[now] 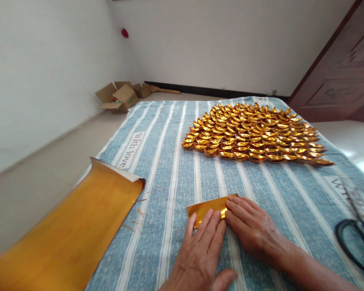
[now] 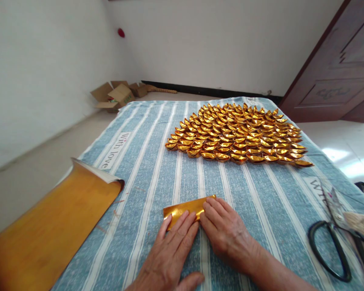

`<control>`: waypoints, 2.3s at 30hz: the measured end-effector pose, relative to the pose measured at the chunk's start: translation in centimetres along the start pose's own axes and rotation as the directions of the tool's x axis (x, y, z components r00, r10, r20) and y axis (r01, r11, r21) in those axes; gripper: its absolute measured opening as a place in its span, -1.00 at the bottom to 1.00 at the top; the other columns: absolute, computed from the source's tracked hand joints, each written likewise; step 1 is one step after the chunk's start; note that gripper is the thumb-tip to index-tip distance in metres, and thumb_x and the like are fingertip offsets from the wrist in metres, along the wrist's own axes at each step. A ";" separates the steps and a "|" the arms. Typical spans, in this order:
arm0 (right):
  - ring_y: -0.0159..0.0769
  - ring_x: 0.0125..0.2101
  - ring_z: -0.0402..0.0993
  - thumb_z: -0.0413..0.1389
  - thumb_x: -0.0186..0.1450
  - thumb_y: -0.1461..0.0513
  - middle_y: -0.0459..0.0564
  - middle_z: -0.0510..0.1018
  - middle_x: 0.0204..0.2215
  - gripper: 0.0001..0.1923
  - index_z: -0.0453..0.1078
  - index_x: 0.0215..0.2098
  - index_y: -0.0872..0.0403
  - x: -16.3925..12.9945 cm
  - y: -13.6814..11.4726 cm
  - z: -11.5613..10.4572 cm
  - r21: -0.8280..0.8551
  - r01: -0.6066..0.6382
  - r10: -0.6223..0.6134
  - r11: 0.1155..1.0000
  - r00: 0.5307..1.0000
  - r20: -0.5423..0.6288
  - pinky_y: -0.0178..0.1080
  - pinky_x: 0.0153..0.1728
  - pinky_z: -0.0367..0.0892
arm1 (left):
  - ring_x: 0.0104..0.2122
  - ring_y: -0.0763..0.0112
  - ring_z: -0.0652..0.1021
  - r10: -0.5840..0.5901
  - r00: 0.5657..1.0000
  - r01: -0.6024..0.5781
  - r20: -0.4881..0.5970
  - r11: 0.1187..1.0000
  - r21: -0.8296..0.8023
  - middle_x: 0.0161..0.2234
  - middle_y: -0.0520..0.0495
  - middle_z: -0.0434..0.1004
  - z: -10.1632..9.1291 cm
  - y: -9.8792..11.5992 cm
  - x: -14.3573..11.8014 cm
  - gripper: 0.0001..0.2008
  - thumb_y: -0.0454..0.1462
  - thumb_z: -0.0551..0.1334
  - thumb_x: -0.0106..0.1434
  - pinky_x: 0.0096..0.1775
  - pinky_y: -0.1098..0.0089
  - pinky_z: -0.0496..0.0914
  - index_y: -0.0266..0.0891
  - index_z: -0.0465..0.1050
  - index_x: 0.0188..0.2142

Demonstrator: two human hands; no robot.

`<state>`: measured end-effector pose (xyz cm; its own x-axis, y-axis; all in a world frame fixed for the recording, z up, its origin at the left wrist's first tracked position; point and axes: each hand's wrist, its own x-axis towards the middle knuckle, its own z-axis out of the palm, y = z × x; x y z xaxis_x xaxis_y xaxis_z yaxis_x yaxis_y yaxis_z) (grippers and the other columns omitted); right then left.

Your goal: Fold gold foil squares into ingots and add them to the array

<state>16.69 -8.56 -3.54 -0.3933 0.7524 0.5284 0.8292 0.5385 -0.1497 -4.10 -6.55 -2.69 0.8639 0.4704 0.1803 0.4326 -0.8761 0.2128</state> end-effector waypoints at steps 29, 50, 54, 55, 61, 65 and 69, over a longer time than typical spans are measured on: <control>-0.06 -0.01 0.36 -0.13 0.38 0.35 0.18 0.52 -0.17 -0.70 0.43 -0.15 0.25 0.0 -0.1 -0.1 -0.031 0.012 -0.011 0.999 1.000 0.028 -0.03 -0.05 0.36 | 0.26 -0.09 0.09 -0.042 0.996 0.049 0.084 0.996 -0.074 0.27 -0.36 0.04 0.0 -0.1 0.0 -0.13 -0.11 0.28 0.12 0.14 -0.27 0.08 -0.39 -0.09 0.29; 0.00 0.02 0.34 -0.10 0.34 0.36 0.21 0.49 -0.08 -0.71 0.41 -0.09 0.23 -0.3 -0.4 -0.4 -0.110 0.034 -0.024 0.993 0.996 0.088 0.02 -0.03 0.37 | 0.25 -0.05 0.12 -0.077 0.990 0.093 0.118 0.987 -0.134 0.27 -0.36 0.06 -0.6 -0.3 0.6 -0.05 -0.07 0.35 0.05 0.17 -0.23 0.05 -0.35 -0.09 0.29; 0.00 0.03 0.33 -0.07 0.32 0.37 0.22 0.49 -0.08 -0.72 0.41 -0.08 0.23 -0.4 -0.5 -0.4 -0.118 0.032 -0.020 0.992 0.994 0.104 0.02 -0.02 0.36 | 0.25 -0.06 0.14 -0.080 0.991 0.095 0.109 0.986 -0.136 0.26 -0.37 0.08 -0.6 -0.4 0.6 -0.04 -0.06 0.36 0.03 0.16 -0.23 0.06 -0.35 -0.08 0.29; 0.00 0.04 0.33 -0.07 0.31 0.37 0.23 0.49 -0.08 -0.72 0.41 -0.08 0.23 -0.4 -0.5 -0.3 -0.120 0.031 -0.018 0.992 0.994 0.107 0.02 -0.02 0.36 | 0.25 -0.07 0.13 -0.082 0.991 0.096 0.104 0.987 -0.131 0.26 -0.38 0.07 -0.5 -0.4 0.5 -0.03 -0.06 0.36 0.03 0.16 -0.23 0.06 -0.36 -0.09 0.29; 0.00 0.06 0.31 -0.05 0.30 0.38 0.24 0.48 -0.07 -0.71 0.40 -0.07 0.24 -0.5 -0.7 -0.4 -0.124 0.019 -0.004 0.992 0.993 0.117 0.02 0.01 0.33 | 0.26 -0.09 0.08 -0.096 0.991 0.105 0.089 0.988 -0.110 0.28 -0.40 0.02 -0.4 -0.5 0.3 -0.01 -0.03 0.36 0.02 0.17 -0.19 0.08 -0.38 -0.09 0.29; 0.01 0.07 0.31 -0.05 0.29 0.38 0.24 0.47 -0.05 -0.69 0.37 -0.04 0.22 -0.6 -0.7 -0.4 -0.124 0.018 0.000 0.992 0.990 0.140 0.03 0.01 0.34 | 0.27 -0.08 0.07 -0.100 0.986 0.115 0.131 0.987 -0.114 0.29 -0.37 -0.02 -0.6 -0.6 0.5 -0.02 0.00 0.33 0.06 0.19 -0.16 0.06 -0.35 -0.12 0.31; 0.00 0.11 0.27 -0.03 0.28 0.38 0.25 0.44 0.00 -0.68 0.35 -0.01 0.17 -0.6 -0.6 -0.9 -0.095 0.015 0.002 0.995 0.984 0.180 0.04 0.04 0.31 | 0.27 -0.07 0.05 -0.098 0.985 0.117 0.139 0.984 -0.132 0.30 -0.35 -0.03 -0.9 -0.7 0.5 -0.03 0.02 0.32 0.07 0.20 -0.14 0.04 -0.32 -0.11 0.31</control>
<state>16.75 -9.64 -3.03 -0.4565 0.8098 0.3685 0.8571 0.5114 -0.0621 -4.20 -5.60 -1.88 0.8446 0.5349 0.0231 0.4927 -0.7934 0.3575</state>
